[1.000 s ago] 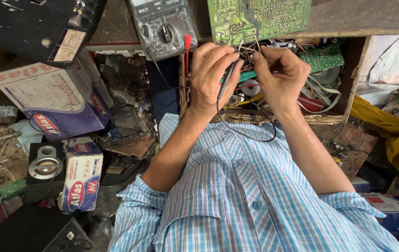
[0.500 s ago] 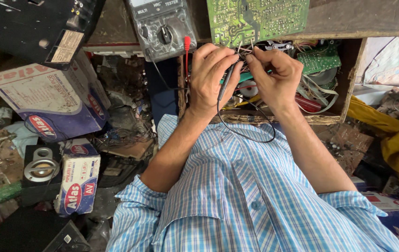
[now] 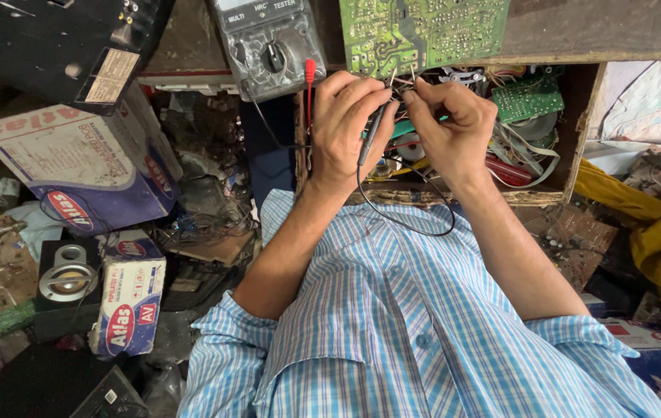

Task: The person sits at a cluttered electronics repair bench and uses a multimeter's probes to test points on a green circuit board. They reposition the board, handle wires and components in a tray, and continue probing different spots on the board.

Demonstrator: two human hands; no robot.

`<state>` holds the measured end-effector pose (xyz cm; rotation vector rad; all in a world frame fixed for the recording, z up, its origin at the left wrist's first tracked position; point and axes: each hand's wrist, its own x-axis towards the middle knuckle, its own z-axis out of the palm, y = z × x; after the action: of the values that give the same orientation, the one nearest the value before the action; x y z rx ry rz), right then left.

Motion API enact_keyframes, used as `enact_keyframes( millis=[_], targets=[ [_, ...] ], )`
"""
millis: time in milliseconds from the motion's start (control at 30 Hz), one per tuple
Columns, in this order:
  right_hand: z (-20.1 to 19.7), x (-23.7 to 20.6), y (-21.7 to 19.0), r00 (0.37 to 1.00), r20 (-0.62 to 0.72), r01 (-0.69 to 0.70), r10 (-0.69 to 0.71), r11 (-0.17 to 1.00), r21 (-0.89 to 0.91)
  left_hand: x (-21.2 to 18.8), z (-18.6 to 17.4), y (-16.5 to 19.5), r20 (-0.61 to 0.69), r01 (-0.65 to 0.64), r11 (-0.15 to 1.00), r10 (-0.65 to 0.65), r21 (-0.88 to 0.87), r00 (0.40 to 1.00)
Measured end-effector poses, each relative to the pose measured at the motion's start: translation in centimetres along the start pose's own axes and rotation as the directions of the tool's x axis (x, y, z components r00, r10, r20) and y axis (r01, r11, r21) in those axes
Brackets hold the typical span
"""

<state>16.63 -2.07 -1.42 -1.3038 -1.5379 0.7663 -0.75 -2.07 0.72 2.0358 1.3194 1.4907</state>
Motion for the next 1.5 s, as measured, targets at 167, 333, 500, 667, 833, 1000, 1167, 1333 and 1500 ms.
enact_keyframes(
  millis=[167,333,500,667,833,1000,1167,1333,1500],
  targets=[
    [-0.5,0.1,-0.1,1.000,-0.010,0.008,-0.009,0.998,-0.060,-0.4,0.0,-0.1,-0.033,0.029,0.999,-0.030,-0.018,0.999],
    [-0.6,-0.1,-0.4,0.998,-0.055,0.029,-0.032,0.998,-0.050,-1.4,0.1,-0.4,-0.085,0.095,0.990,-0.104,-0.103,0.991],
    [-0.4,-0.2,-0.7,0.998,-0.034,0.044,-0.046,0.997,-0.057,-2.1,0.1,-1.0,-0.081,0.065,0.994,-0.072,-0.088,0.994],
    [0.1,-0.7,-1.2,0.999,0.007,-0.045,0.045,0.999,0.022,-2.2,0.0,-1.2,-0.087,0.052,0.995,-0.059,-0.084,0.994],
    [0.9,-0.6,-1.1,1.000,0.002,0.017,-0.017,0.999,-0.038,-2.0,-0.3,-1.1,-0.068,0.031,0.997,-0.036,-0.073,0.997],
    [1.0,-0.4,-1.2,1.000,0.001,0.003,-0.003,0.999,-0.038,-1.8,-0.4,-1.1,-0.053,0.017,0.998,-0.021,-0.067,0.998],
    [1.2,-0.2,-1.3,1.000,-0.009,0.013,-0.014,0.998,-0.058,-1.6,-0.6,-1.1,-0.047,0.023,0.995,-0.027,-0.092,0.999],
    [1.4,-0.2,-1.2,0.999,-0.002,0.047,-0.047,0.997,-0.054,-1.5,-0.7,-1.0,-0.050,0.059,0.992,-0.065,-0.112,0.997],
    [1.7,-0.2,-1.1,0.997,0.018,0.070,-0.069,0.995,-0.071,-1.4,-0.8,-1.1,-0.045,0.064,0.990,-0.070,-0.124,0.997]
  ],
)
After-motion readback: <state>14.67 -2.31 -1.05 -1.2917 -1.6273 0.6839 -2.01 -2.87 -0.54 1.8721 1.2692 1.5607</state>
